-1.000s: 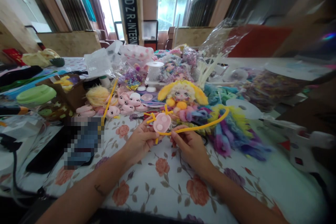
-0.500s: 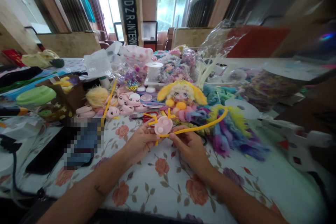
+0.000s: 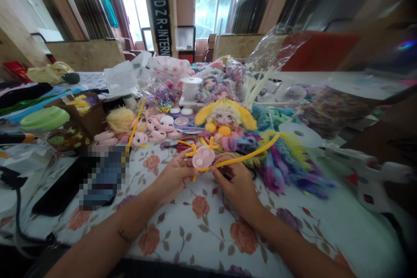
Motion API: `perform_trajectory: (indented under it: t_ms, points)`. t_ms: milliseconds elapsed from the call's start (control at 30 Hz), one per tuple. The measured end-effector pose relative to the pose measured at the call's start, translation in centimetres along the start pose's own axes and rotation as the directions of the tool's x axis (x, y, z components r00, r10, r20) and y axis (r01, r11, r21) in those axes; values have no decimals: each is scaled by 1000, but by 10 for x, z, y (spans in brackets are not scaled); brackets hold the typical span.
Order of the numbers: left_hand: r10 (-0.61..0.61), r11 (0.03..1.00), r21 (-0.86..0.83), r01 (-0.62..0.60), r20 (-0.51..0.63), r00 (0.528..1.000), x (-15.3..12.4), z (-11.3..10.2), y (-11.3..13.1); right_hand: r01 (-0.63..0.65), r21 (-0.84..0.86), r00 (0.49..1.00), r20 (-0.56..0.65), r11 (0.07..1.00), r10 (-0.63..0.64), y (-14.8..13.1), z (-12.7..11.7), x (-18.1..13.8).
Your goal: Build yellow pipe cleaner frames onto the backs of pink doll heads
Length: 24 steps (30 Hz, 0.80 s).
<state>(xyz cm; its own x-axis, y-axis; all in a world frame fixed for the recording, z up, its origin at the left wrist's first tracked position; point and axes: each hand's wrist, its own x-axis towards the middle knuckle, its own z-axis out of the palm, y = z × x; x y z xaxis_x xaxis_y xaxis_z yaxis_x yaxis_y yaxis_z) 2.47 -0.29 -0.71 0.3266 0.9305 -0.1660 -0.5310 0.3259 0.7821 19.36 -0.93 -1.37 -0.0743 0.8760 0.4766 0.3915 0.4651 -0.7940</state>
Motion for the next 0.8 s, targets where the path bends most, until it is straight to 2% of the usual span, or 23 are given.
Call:
perform_trajectory:
  t_ms: [267,433,600,800]
  points:
    - [22,999,35,-23,33,999,-1,1,2,217,-207,974,-20,954,-226,0,-4,1]
    - [32,996,79,-37,61,998,-2,2,5,241,-203,970,11,949,-244,1,-4,1]
    - [53,989,135,-66,103,993,-2,-1,4,236,-182,971,-6,955,-241,3,-3,1]
    - [50,989,134,-62,90,995,-1,-4,3,210,-188,976,-16,959,-217,4,0,0]
